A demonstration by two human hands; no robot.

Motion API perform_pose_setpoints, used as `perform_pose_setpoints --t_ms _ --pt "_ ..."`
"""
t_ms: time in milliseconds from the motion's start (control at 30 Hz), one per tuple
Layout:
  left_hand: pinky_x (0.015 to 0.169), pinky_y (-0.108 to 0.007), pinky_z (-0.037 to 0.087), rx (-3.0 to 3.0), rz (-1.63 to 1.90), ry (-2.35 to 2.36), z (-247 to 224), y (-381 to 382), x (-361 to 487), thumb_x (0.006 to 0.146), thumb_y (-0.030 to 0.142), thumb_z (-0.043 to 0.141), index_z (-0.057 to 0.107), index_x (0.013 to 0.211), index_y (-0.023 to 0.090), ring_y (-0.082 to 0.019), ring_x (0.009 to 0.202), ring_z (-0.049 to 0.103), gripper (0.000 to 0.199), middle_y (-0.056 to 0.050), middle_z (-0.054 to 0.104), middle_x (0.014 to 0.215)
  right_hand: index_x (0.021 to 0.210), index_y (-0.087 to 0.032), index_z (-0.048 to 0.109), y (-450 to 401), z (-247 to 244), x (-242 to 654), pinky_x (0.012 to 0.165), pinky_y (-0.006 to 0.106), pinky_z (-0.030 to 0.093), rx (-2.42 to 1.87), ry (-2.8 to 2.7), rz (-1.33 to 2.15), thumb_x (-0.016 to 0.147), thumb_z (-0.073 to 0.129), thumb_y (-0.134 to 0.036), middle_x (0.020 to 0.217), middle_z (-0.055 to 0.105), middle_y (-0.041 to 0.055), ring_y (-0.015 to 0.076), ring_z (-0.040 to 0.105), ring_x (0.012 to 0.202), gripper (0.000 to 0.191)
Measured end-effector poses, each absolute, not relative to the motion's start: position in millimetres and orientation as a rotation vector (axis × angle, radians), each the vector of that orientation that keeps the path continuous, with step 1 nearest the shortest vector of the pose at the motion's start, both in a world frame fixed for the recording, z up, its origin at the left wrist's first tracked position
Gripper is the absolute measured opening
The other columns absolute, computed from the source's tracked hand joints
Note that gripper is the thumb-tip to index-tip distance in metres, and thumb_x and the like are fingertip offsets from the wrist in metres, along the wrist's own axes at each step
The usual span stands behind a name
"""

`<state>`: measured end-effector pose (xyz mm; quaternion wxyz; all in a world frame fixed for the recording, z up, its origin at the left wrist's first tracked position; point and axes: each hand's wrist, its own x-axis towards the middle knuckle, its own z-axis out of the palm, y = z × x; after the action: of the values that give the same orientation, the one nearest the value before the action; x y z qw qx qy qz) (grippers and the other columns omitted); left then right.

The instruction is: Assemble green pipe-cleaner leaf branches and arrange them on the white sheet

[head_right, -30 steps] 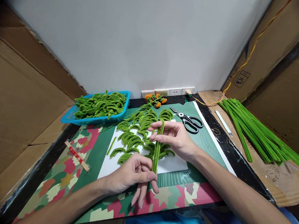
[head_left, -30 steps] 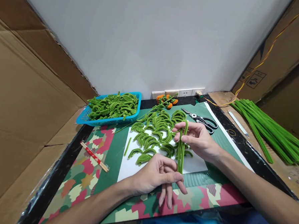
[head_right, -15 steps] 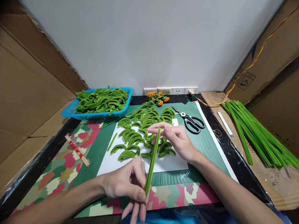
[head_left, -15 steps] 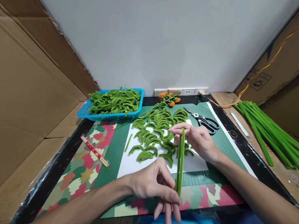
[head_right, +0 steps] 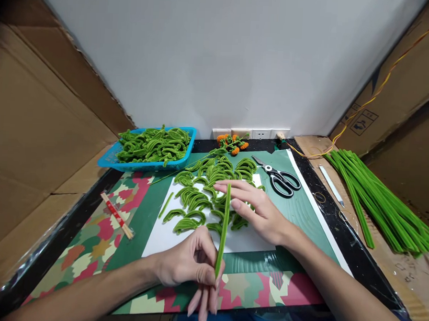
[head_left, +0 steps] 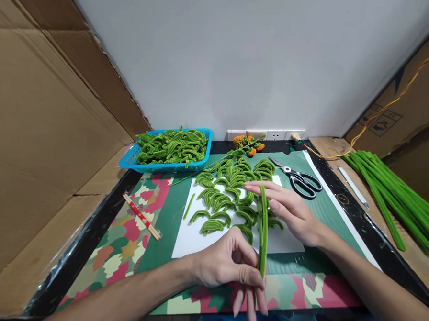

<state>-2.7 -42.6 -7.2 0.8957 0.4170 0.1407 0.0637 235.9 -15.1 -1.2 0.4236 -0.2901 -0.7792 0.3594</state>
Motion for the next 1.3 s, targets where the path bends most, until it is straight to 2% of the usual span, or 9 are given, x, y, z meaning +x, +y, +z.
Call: perform_pose_setpoints --t_ms 133,400,533,667,767,1000,1067,1200,1300 --pt "0.041 -0.023 0.057 0.862 0.149 0.308 -6 -43 -4 0.090 0.048 0.086 0.075 0.081 0.007 -0.024 0.054 0.078 0.043 -0.021 0.081 0.079 0.168 -0.036 0.043 -11 -4 245 0.125 0.054 0.039 -0.662 -2.062 0.647 0.117 0.033 -0.052 0.165 0.056 0.0069 0.0292 0.052 0.150 0.055" --pt "0.045 -0.019 0.052 0.982 0.171 0.290 -1 -49 -6 0.096 0.045 0.081 0.080 0.077 0.006 -0.019 0.057 0.077 0.043 -0.022 0.080 0.075 0.166 -0.036 0.046 7 0 280 0.116 0.064 0.045 -0.745 -2.431 0.040 0.117 0.021 -0.055 0.170 0.050 0.0105 0.0347 0.050 0.151 0.059" --pt "0.047 -0.017 0.052 1.074 0.348 0.429 -8 -50 -1 0.098 0.040 0.080 0.081 0.075 0.006 -0.016 0.053 0.074 0.040 -0.017 0.078 0.068 0.164 -0.034 0.050 7 3 282 0.114 0.063 0.050 -0.874 -2.385 -0.116 0.117 0.039 -0.038 0.166 0.054 0.0101 0.0335 0.052 0.150 0.048" --pt "0.042 -0.018 0.051 1.013 0.388 0.495 -14 -49 4 0.093 0.046 0.084 0.077 0.075 0.006 -0.018 0.050 0.074 0.044 -0.017 0.079 0.073 0.165 -0.033 0.047 6 0 277 0.113 0.059 0.055 -0.884 -2.353 -0.163 0.109 0.054 -0.016 0.160 0.062 0.0091 0.0313 0.056 0.148 0.059" --pt "0.036 -0.019 0.048 0.949 0.375 0.495 -17 -49 6 0.090 0.050 0.086 0.074 0.075 0.006 -0.019 0.046 0.072 0.048 -0.018 0.079 0.076 0.166 -0.032 0.046 5 -3 272 0.118 0.060 0.053 -0.777 -2.343 -0.081 0.106 0.056 -0.011 0.163 0.058 0.0093 0.0307 0.053 0.152 0.064" --pt "0.032 -0.019 0.049 0.852 0.464 0.554 -18 -45 7 0.083 0.052 0.091 0.073 0.076 0.006 -0.018 0.045 0.071 0.050 -0.013 0.076 0.072 0.163 -0.038 0.051 -3 -5 265 0.122 0.061 0.050 -0.740 -2.156 0.265 0.104 0.057 -0.010 0.180 0.029 0.0056 0.0322 0.039 0.162 0.065" --pt "0.033 -0.018 0.049 0.848 0.473 0.568 -17 -44 6 0.082 0.053 0.092 0.073 0.075 0.005 -0.017 0.045 0.070 0.052 -0.013 0.076 0.072 0.154 -0.036 0.062 -5 -5 262 0.121 0.059 0.052 -0.731 -2.039 0.411 0.105 0.059 -0.015 0.176 0.040 0.0061 0.0325 0.046 0.158 0.053" --pt "0.032 -0.019 0.048 0.870 0.461 0.569 -16 -44 6 0.084 0.053 0.090 0.073 0.077 0.005 -0.016 0.043 0.068 0.052 -0.013 0.075 0.071 0.133 -0.029 0.077 -8 -6 251 0.114 0.052 0.057 -0.800 -1.655 0.863 0.108 0.065 -0.031 0.143 0.073 0.0108 0.0292 0.071 0.131 0.028" --pt "0.032 -0.019 0.046 0.895 0.416 0.553 -16 -46 6 0.084 0.054 0.090 0.072 0.078 0.005 -0.016 0.042 0.068 0.052 -0.014 0.077 0.072 0.147 -0.032 0.062 -9 -8 239 0.100 0.045 0.065 -0.684 -1.397 1.267 0.103 0.073 -0.042 0.145 0.070 0.0118 0.0267 0.078 0.114 0.046"
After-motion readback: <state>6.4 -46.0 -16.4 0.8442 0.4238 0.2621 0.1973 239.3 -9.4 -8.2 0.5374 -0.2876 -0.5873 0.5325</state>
